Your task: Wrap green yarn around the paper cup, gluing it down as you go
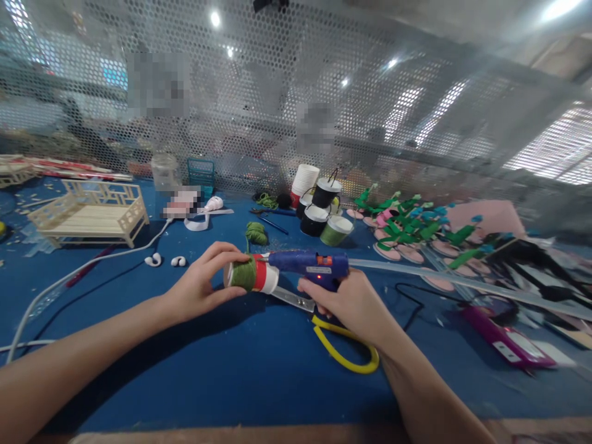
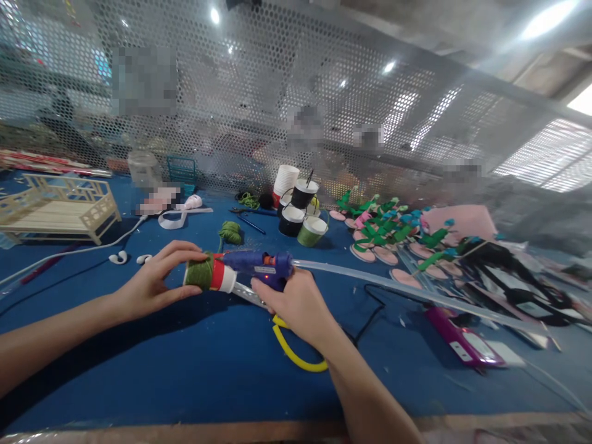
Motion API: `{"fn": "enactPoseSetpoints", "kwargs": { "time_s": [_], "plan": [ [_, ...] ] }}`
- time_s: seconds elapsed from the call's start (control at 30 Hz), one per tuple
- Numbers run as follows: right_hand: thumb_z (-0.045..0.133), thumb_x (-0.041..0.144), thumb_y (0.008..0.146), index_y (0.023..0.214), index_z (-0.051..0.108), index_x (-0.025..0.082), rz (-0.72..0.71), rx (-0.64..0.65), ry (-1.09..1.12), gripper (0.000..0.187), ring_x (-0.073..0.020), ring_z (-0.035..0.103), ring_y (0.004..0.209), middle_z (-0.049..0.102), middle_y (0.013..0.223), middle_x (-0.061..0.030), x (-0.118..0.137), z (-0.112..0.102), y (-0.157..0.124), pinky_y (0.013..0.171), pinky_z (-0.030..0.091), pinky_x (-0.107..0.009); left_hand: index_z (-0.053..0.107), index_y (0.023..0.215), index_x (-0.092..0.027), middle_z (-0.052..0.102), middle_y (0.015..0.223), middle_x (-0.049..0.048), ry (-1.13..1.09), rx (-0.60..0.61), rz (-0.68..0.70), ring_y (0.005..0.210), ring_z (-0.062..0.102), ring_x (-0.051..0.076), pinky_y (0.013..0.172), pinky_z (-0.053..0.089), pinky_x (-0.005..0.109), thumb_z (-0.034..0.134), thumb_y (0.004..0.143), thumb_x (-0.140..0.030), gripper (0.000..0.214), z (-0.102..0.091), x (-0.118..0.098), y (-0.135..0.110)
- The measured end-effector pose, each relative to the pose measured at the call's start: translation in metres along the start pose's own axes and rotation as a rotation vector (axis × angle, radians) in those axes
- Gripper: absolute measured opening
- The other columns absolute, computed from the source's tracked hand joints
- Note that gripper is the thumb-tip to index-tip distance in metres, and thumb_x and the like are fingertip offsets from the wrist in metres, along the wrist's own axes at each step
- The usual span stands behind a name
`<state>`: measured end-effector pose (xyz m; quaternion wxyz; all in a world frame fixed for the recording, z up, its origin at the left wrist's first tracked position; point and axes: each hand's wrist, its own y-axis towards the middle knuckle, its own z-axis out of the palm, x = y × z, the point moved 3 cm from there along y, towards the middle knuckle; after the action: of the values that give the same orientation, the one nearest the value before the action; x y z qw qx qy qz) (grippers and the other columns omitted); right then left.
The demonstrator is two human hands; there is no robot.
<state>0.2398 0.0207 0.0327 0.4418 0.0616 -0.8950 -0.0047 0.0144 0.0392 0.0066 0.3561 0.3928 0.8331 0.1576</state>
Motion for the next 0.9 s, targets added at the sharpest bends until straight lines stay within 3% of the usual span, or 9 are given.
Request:
{"fn": "enactPoseSetpoints", "kwargs": {
  "time_s": [0.2,0.37,0.53,0.73,0.83,0.9],
  "plan": [
    [0.062,0.039,0.067,0.057,0.05,0.017,0.031,-0.001,0.189,0.027,-0.0096,0.046,0.036,0.049,0.04,0.0035,-0.007,-0.003,0.008,0.04,0.039,-0.024,0.042,0.115,-0.021,0.042,0.112,0.0097,0.105,0.026,0.062,0.107,0.046,0.023,0.09,0.045,0.04,0.056,0.081,-0.023,0.036,0.002,-0.002,-0.001],
    [0.068,0.035,0.06,0.071,0.053,0.016,0.032,-0.113,0.344,0.027,-0.0104,0.051,0.048,0.059,0.058,0.0014,-0.023,-0.009,0.029,0.046,0.042,-0.023,0.042,0.114,-0.021,0.042,0.112,0.0103,0.173,0.024,0.142,0.105,0.045,0.024,0.087,0.045,0.041,0.055,0.081,-0.016,0.036,0.005,-0.004,-0.003],
    [0.051,0.033,0.077,0.069,0.055,0.016,0.133,-0.08,0.019,0.02,-0.0136,0.06,0.062,0.066,0.072,-0.0061,-0.041,-0.004,0.052,0.055,0.046,-0.023,0.041,0.114,-0.022,0.043,0.111,0.0103,0.223,0.013,0.196,0.103,0.045,0.024,0.086,0.045,0.042,0.056,0.079,-0.013,0.039,0.006,-0.007,-0.003],
    [0.049,0.033,0.081,0.059,0.054,0.017,0.212,-0.12,-0.283,0.028,-0.0175,0.059,0.051,0.058,0.05,-0.0048,-0.059,-0.002,0.071,0.054,0.043,-0.027,0.042,0.114,-0.021,0.043,0.111,0.0107,0.236,-0.01,0.233,0.102,0.045,0.024,0.085,0.045,0.042,0.057,0.08,-0.015,0.037,0.006,-0.009,-0.004],
    [0.052,0.028,0.08,0.063,0.06,0.014,0.201,-0.172,-0.415,0.023,-0.0257,0.062,0.079,0.064,0.07,-0.0141,-0.063,-0.001,0.073,0.07,0.043,-0.033,0.043,0.113,-0.021,0.044,0.11,0.0106,0.235,-0.02,0.235,0.101,0.046,0.024,0.085,0.045,0.042,0.058,0.079,-0.015,0.038,0.006,-0.009,-0.004],
    [0.053,0.023,0.079,0.07,0.064,0.011,0.164,-0.217,-0.473,0.019,-0.0314,0.054,0.098,0.062,0.091,-0.0209,-0.057,-0.001,0.071,0.08,0.039,-0.04,0.044,0.113,-0.021,0.044,0.11,0.0107,0.232,-0.032,0.242,0.101,0.046,0.024,0.085,0.045,0.042,0.058,0.079,-0.015,0.037,0.007,-0.009,-0.005]
  ]
}}
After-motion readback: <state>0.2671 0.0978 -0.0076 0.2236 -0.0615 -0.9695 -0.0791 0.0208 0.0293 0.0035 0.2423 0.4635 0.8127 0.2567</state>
